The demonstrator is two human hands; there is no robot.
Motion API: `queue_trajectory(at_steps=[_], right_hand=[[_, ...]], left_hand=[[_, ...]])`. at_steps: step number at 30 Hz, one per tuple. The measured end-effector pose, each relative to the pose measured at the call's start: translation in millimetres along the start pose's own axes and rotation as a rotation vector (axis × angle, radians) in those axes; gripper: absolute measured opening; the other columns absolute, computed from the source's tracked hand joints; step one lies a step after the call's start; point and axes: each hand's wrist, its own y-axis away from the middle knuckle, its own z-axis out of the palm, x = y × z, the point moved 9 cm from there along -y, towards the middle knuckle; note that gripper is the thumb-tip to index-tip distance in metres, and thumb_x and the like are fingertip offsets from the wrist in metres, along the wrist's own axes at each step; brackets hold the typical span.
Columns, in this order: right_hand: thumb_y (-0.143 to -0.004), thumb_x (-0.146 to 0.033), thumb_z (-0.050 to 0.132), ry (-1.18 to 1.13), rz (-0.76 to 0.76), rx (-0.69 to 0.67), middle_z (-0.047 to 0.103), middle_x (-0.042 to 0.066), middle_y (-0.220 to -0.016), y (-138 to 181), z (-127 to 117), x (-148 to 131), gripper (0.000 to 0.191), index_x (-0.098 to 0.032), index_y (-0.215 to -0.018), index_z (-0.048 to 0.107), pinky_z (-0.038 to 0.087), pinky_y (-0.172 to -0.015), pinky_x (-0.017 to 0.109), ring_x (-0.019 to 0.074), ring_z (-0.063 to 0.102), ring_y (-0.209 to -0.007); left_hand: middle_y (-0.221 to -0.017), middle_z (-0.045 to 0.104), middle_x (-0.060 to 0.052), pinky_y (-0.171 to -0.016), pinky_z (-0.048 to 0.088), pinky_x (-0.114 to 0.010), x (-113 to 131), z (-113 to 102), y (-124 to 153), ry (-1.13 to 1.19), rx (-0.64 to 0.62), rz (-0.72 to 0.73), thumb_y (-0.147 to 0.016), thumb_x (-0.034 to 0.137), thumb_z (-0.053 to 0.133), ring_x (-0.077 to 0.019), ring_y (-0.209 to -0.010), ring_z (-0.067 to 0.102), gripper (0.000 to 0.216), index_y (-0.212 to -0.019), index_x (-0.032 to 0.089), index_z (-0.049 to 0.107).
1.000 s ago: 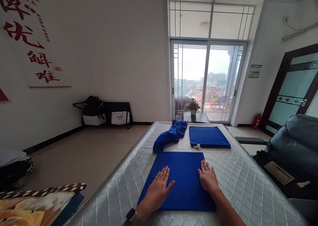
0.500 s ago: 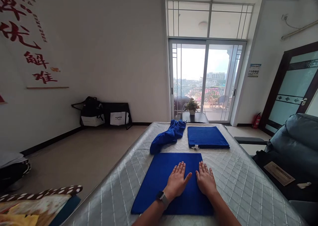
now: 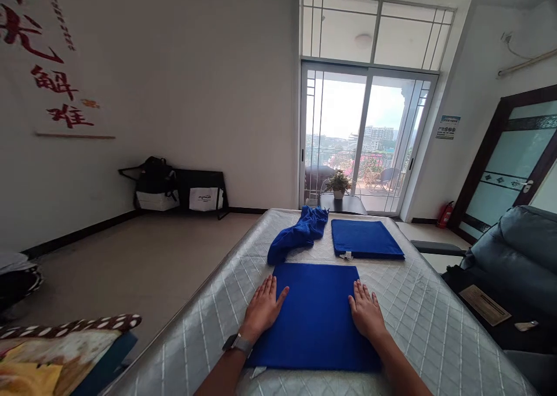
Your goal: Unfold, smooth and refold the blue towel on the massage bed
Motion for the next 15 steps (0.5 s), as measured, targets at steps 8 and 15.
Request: queue_trajectory(at_steps=[8, 15], right_hand=[[-0.102, -0.039, 0.017, 0.016, -0.02, -0.021, 0.012, 0.007, -0.168, -23.2, -18.1, -6.0, 0.064, -0.014, -0.161, 0.016, 0.007, -0.123, 0.044, 0.0218, 0.011, -0.155], [-0.103, -0.04, 0.016, -0.018, -0.028, -0.003, 0.015, 0.008, -0.167, -56.7, -23.2, -9.1, 0.064, -0.013, -0.161, 0.018, 0.007, -0.123, 0.039, 0.0182, 0.013, -0.154]], left_hand=[[-0.158, 0.039, -0.024, -0.119, 0.033, -0.051, 4.9, -13.6, 2.0, 0.021, 0.035, 0.021, -0.097, 0.069, 0.017, -0.0336, -0.146, 0.038, 0.088, -0.151, 0.003, 0.041], [-0.155, 0.045, -0.023, -0.117, 0.035, -0.051, 2.6, -7.6, 0.0, 0.013, 0.078, 0.038, -0.097, 0.069, 0.017, -0.034, -0.144, 0.042, 0.086, -0.15, 0.007, 0.044]])
